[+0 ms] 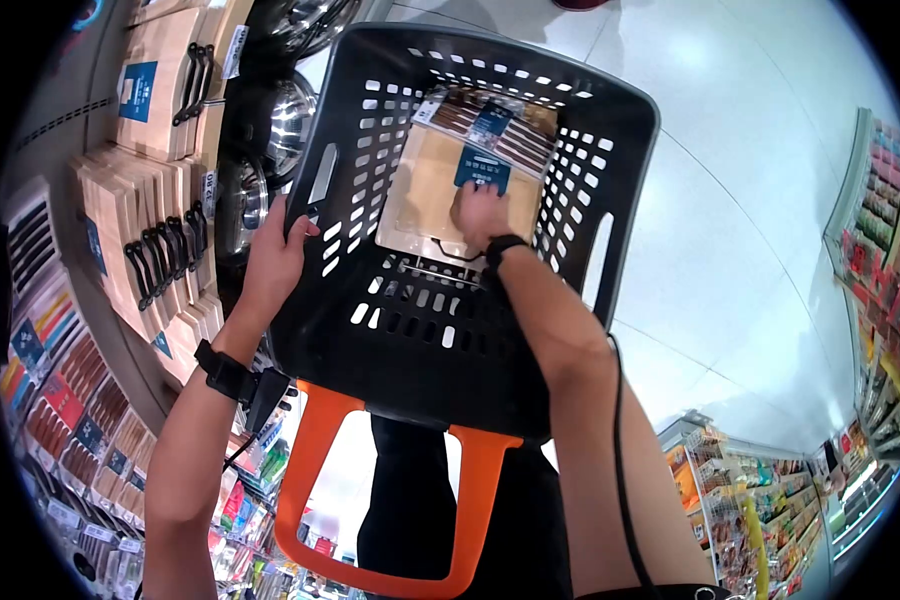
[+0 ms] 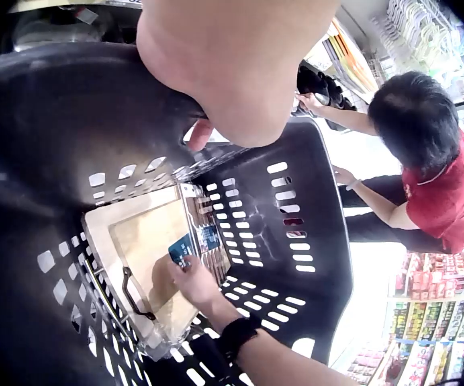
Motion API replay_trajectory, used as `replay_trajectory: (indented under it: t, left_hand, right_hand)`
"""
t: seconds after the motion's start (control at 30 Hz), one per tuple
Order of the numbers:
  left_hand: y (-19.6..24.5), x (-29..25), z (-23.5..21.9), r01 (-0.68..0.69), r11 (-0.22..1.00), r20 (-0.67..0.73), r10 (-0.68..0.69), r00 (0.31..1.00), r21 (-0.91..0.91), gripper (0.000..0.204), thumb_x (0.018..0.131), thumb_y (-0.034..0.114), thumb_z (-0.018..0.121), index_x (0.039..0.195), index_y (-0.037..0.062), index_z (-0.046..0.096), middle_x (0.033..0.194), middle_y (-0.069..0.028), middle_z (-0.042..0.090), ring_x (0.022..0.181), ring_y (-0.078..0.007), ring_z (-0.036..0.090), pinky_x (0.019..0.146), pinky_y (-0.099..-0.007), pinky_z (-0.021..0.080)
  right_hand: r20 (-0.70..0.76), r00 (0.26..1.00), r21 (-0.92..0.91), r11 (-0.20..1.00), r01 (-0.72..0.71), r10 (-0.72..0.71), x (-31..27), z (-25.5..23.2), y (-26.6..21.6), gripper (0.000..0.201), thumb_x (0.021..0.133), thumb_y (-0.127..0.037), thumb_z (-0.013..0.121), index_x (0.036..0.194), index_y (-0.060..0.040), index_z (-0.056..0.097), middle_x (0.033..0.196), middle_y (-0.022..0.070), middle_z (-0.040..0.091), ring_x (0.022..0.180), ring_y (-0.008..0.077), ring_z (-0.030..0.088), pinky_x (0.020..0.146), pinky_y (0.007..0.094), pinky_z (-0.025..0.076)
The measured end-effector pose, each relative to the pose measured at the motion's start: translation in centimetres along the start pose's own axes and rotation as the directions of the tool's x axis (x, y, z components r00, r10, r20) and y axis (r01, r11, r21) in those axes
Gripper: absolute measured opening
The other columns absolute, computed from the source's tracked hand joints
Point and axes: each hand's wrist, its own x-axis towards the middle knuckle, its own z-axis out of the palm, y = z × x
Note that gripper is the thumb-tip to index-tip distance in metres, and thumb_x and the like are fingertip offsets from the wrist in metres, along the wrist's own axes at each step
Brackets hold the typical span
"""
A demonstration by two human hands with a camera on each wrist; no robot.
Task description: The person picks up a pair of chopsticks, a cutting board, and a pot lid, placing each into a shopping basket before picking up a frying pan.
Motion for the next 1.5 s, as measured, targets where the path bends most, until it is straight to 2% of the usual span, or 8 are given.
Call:
replay_trajectory:
  t: [0.13,0.3,0.43,0.73,0.8,1.0,1.1,1.5]
  left_hand:
    - [-0.1,-0.1,0.0,0.034,0.999,-0.005,-0.034,0.999,0.008,0.025,0.095,0.011,0.048,0.117,0.0007,0.051,0.078,-0.0114,0.066,0.078,-0.0218,0.066,0.072,-0.03,0.049]
    - [0.0,-0.3,0.0,0.018,0.999,-0.004,-0.018,1.0,-0.027,0.022,0.095,0.003,0.048,0.115,-0.0022,0.052,0.081,-0.0074,0.061,0.077,-0.0127,0.059,0.074,-0.0273,0.049]
    - [-0.2,0.0,0.0,0.011,0.991,0.027,-0.007,1.0,-0.133,0.018,0.095,0.006,0.05,0.111,-0.0018,0.054,0.083,-0.0053,0.061,0.079,-0.0117,0.058,0.077,-0.0267,0.049]
    - [0.7,-0.2,-0.5,-0.038,0.999,0.027,0.038,0.999,-0.01,0.021,0.093,0.006,0.048,0.112,-0.0015,0.052,0.08,-0.0103,0.064,0.074,-0.0179,0.061,0.071,-0.0288,0.047]
    - [0.4,-0.3,-0.7,-0.015,1.0,0.066,0.015,0.998,-0.003,0.021,0.093,0.006,0.048,0.113,-0.0015,0.052,0.079,-0.0101,0.064,0.073,-0.0171,0.061,0.07,-0.0281,0.047]
    - [0.4,-0.4,-0.7,-0.07,0.995,0.049,0.066,0.997,0.069,0.025,0.093,0.006,0.051,0.117,-0.0025,0.05,0.081,-0.0159,0.065,0.076,-0.031,0.063,0.071,-0.0325,0.047]
    - [0.6,-0.4,-0.8,-0.009,0.997,0.085,0.002,0.996,0.08,0.027,0.092,0.004,0.05,0.118,-0.0041,0.048,0.08,-0.0158,0.065,0.073,-0.0289,0.063,0.069,-0.0324,0.047]
    - [1.1,0.0,-0.3,0.008,0.998,0.051,-0.011,0.999,0.058,0.024,0.094,0.005,0.048,0.117,-0.0001,0.05,0.078,-0.0149,0.065,0.076,-0.0268,0.065,0.071,-0.0307,0.047]
  right_hand:
    - [-0.289,0.954,0.049,0.996,-0.07,0.081,6.1,-3.0,5.0,0.074,0.081,-0.043,0.064,0.136,-0.0029,0.034,0.136,0.0227,0.04,0.13,0.0383,0.035,0.104,0.0581,0.028]
    - [-0.17,0.968,0.124,0.978,-0.167,0.187,10.6,-3.2,9.7,0.111,0.067,-0.065,0.069,0.149,-0.0119,0.016,0.155,0.0168,0.011,0.142,0.0348,0.016,0.11,0.0594,0.018]
    - [-0.338,0.922,-0.005,0.979,-0.201,0.188,8.3,1.3,7.4,0.088,0.086,-0.062,0.047,0.149,-0.0109,0.014,0.155,0.0187,0.009,0.142,0.0385,0.012,0.107,0.0654,0.015]
    - [-0.154,0.97,-0.133,0.969,-0.207,0.187,4.3,-0.2,4.0,0.088,0.082,-0.052,0.061,0.144,-0.0023,0.023,0.146,0.0267,0.027,0.132,0.0469,0.029,0.1,0.0651,0.028]
    - [-0.383,0.924,-0.141,0.988,-0.055,-0.003,6.3,-0.2,5.1,0.085,0.077,-0.051,0.068,0.139,-0.0067,0.031,0.133,0.0224,0.041,0.128,0.0426,0.034,0.098,0.0656,0.03]
    - [-0.065,0.997,0.039,0.998,-0.045,0.048,11.8,-3.4,6.1,0.128,0.059,-0.067,0.073,0.15,-0.0072,0.006,0.152,0.0277,0.012,0.139,0.0457,0.015,0.111,0.0556,0.02]
    - [-0.184,0.983,0.18,0.984,0.015,0.018,12.2,-1.9,7.1,0.123,0.058,-0.057,0.078,0.148,-0.0046,0.013,0.149,0.0292,0.019,0.138,0.0435,0.02,0.112,0.0449,0.024]
    - [-0.232,0.931,0.129,0.939,0.318,-0.283,4.1,-0.6,4.7,0.108,0.057,-0.047,0.08,0.144,-0.0138,0.026,0.13,0.0254,0.041,0.124,0.0434,0.038,0.101,0.0585,0.03]
